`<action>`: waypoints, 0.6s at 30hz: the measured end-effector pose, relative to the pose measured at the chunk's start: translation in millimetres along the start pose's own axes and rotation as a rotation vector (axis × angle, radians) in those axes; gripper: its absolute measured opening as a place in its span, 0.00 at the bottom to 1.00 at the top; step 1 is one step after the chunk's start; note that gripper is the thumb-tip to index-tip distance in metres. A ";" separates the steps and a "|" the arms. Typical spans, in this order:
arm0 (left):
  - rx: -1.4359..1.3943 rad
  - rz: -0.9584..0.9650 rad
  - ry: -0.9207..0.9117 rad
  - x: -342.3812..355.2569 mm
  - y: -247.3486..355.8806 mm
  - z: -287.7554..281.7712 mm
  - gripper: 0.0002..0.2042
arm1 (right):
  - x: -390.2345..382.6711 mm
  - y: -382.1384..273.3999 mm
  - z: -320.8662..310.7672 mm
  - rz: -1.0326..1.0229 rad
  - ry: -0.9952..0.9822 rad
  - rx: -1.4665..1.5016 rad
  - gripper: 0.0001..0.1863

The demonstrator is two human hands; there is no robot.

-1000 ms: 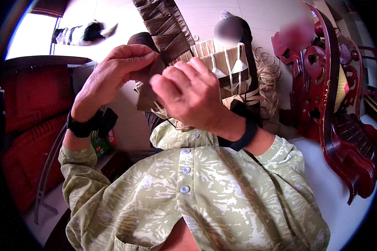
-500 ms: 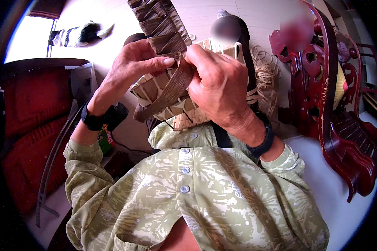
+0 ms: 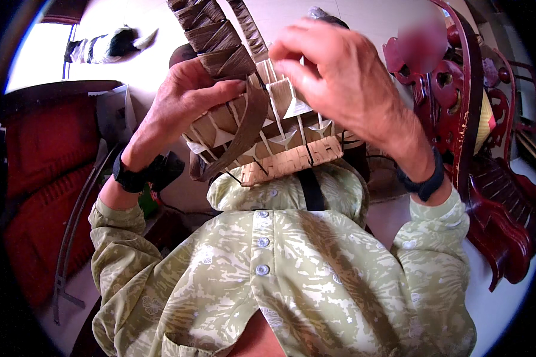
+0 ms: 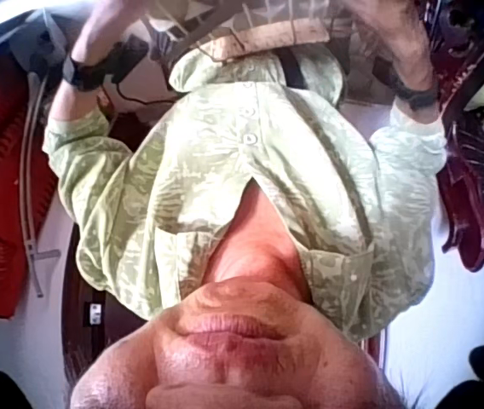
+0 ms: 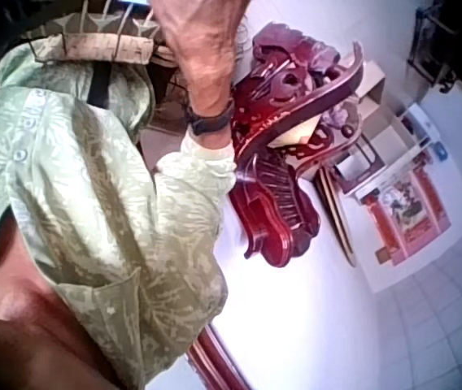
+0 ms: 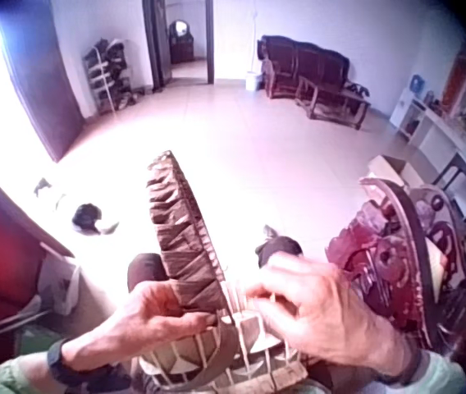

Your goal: The person weaves a basket by hand, threading strips of material through the frame and wrapping the handle.

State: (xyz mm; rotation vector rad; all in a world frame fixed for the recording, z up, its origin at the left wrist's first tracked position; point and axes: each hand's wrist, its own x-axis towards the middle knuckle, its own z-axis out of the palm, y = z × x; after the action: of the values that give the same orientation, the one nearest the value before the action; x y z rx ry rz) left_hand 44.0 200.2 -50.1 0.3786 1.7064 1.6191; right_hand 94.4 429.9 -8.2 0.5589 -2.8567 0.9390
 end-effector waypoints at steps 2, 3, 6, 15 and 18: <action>0.027 0.008 0.026 0.1 1.4 0.3 0.12 | 10.6 16.9 5.2 -0.154 0.037 -0.011 0.08; 0.049 0.019 0.049 -0.1 1.9 2.4 0.12 | 15.8 19.7 4.6 -0.075 -0.135 0.046 0.09; 0.098 0.024 0.155 0.3 -8.8 9.1 0.12 | 32.0 26.3 5.7 0.122 -0.560 0.303 0.11; 0.515 0.044 0.361 2.0 4.6 16.7 0.14 | 71.0 46.2 25.1 0.667 -0.956 0.921 0.06; 0.526 0.078 0.400 3.1 4.7 18.9 0.13 | 73.0 62.1 45.4 0.712 -1.071 1.125 0.03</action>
State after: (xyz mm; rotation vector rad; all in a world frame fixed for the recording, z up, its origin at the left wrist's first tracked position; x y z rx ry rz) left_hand 53.5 216.8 -45.3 0.3910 2.4567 1.3391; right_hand 5.4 426.5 -65.7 -0.0426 -2.9804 3.2782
